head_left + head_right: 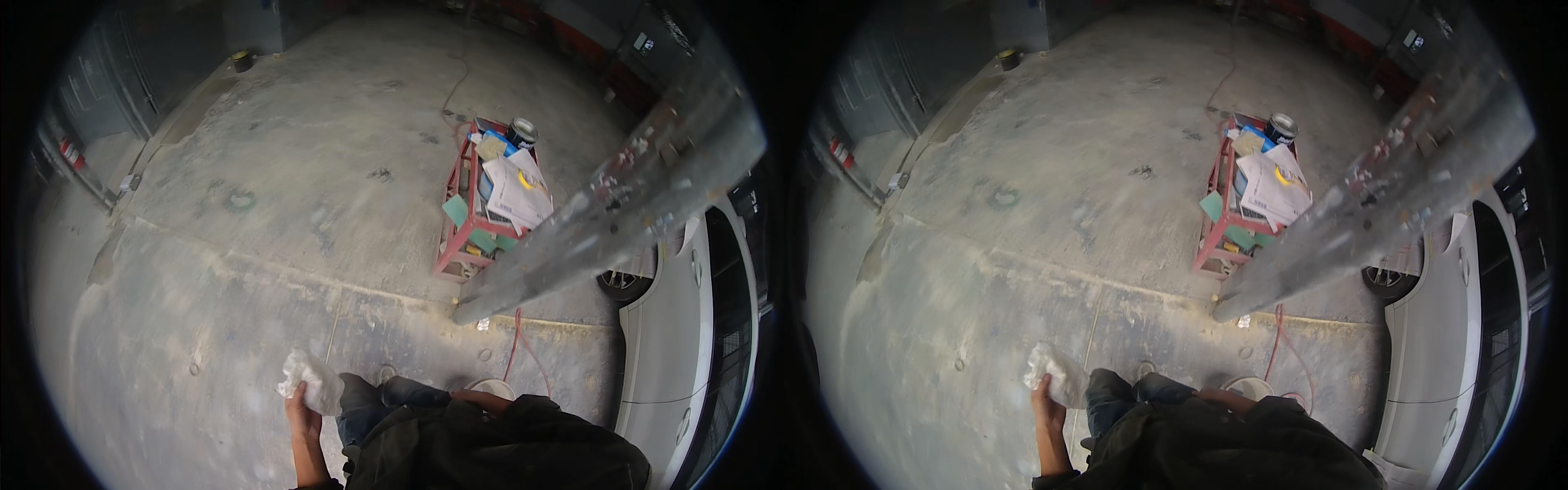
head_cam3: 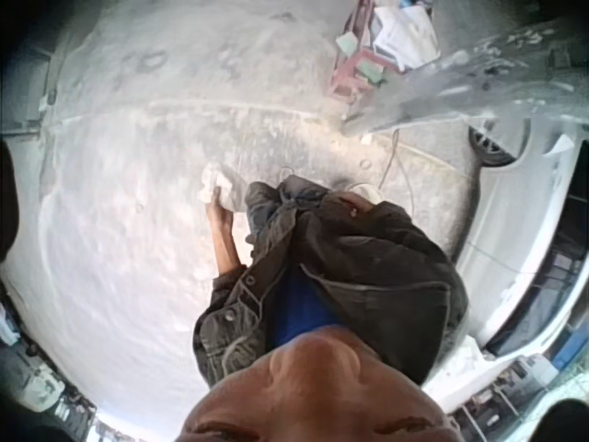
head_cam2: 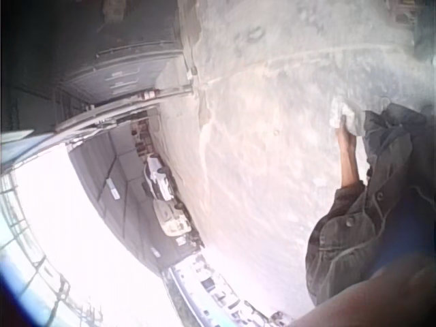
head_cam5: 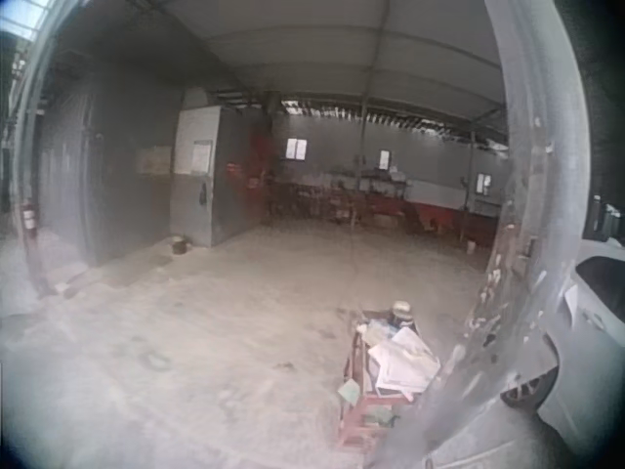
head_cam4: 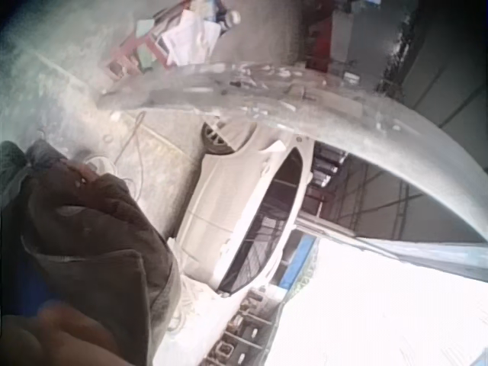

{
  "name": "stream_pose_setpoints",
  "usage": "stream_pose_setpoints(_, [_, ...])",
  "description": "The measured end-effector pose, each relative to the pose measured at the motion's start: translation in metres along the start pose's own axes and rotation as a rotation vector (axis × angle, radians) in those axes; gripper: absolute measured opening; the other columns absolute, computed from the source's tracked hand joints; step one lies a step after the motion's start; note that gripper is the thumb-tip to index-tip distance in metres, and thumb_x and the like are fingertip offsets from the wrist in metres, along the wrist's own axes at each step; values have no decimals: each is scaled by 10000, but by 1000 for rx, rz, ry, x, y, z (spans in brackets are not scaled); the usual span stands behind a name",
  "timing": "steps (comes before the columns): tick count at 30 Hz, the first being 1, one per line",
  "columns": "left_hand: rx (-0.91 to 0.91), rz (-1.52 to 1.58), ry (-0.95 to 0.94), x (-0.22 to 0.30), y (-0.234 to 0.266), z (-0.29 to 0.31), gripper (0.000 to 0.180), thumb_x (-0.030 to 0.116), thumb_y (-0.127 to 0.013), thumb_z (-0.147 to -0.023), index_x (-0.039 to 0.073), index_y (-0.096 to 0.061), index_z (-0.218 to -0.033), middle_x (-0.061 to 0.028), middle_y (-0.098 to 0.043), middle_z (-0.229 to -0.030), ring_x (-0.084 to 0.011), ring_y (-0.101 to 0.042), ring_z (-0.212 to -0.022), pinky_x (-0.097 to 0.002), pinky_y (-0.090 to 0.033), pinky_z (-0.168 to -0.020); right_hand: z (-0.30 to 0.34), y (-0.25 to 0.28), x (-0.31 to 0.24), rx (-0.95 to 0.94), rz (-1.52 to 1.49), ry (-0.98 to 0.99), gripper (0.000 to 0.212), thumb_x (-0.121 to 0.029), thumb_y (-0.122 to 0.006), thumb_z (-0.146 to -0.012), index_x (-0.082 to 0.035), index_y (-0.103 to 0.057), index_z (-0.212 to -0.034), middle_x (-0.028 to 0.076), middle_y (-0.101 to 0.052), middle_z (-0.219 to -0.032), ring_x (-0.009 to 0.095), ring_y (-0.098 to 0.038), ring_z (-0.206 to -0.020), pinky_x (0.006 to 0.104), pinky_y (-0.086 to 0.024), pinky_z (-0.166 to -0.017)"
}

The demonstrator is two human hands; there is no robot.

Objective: The person retrieves a white cloth, walks to a white car with masked areas, and wipes the exposed rear bumper and trunk surfaces. The person folds the cloth and continues wiping along the edges of the masking tape and newspaper.

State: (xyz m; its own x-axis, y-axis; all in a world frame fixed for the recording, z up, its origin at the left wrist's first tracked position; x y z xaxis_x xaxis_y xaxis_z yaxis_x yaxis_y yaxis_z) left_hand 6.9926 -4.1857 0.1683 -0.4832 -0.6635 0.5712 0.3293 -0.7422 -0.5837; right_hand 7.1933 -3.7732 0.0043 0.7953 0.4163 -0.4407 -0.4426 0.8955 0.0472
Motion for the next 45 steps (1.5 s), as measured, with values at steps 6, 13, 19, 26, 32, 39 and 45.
stream_pose_setpoints(6, [-83,-4,56,49,-77,-177,522,125,-584,-989,19,-454,-1483,-151,-587,-1408,-351,-573,-1296,-521,-450,-1123,-56,155,-148,56,208,481,464,-398,-610,-977,-69,-674,-1298,164,-732,-1125,320,-723,-893,411,-566,-748])
stream_pose_setpoints(13, [-93,-198,125,134,-199,-359,443,88,-619,-961,-23,-535,-1381,-161,-660,-1279,-318,-662,-1148,-468,-536,-1007,-66,385,-350,1012,80,380,347,-399,-607,-985,-138,-768,-1146,123,-769,-1043,317,-742,-945,412,-574,-843])
stream_pose_setpoints(19, [10,-321,158,160,-286,-464,444,100,-631,-959,-22,-548,-1378,-148,-667,-1248,-300,-665,-1121,-453,-540,-986,-52,648,-451,1354,326,43,314,-406,-650,-926,-124,-780,-971,204,-736,-899,411,-721,-876,500,-586,-786])
stream_pose_setpoints(26, [194,-509,246,121,-233,-522,427,238,-591,-1010,-55,-591,-1321,-166,-664,-1192,-302,-634,-1074,-455,-527,-905,-135,911,-457,1586,303,-282,502,-495,-745,-856,-68,-735,-1119,177,-738,-1128,383,-693,-1072,488,-563,-917])
stream_pose_setpoints(32, [177,-990,82,124,-355,-538,329,168,-550,-1071,-98,-654,-1234,-113,-701,-970,-184,-630,-872,-329,-546,-700,-190,964,-440,1389,349,-372,518,-516,-729,-858,-49,-735,-1082,204,-735,-1137,397,-697,-1084,495,-571,-914])
stream_pose_setpoints(39, [-37,-1186,-164,144,-384,-563,326,110,-566,-1039,-98,-634,-1280,-171,-723,-991,-207,-648,-851,-335,-567,-732,-120,965,-456,1976,20,-148,394,-369,-532,-981,-15,-703,-946,282,-698,-807,455,-705,-765,534,-563,-692])
stream_pose_setpoints(45, [-119,-702,314,159,-351,-628,396,242,-716,-948,80,-672,-1307,-169,-725,-1028,-255,-678,-910,-363,-580,-800,-44,824,-482,1561,-1274,904,352,-285,-556,-1011,36,-673,-1092,48,-662,-998,149,-645,-916,332,-574,-721])
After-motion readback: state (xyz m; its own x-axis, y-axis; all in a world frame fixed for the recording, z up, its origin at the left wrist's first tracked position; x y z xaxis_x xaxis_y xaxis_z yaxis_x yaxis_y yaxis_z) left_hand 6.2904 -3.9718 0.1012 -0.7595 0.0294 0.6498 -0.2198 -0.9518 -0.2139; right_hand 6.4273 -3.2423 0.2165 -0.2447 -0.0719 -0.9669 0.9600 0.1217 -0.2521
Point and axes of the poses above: each hand's wrist, its own z-axis away from the middle knuckle, its own y-axis out of the back of the hand, x = y × z, the point moved 1 cm from there along -z, towards the middle knuckle
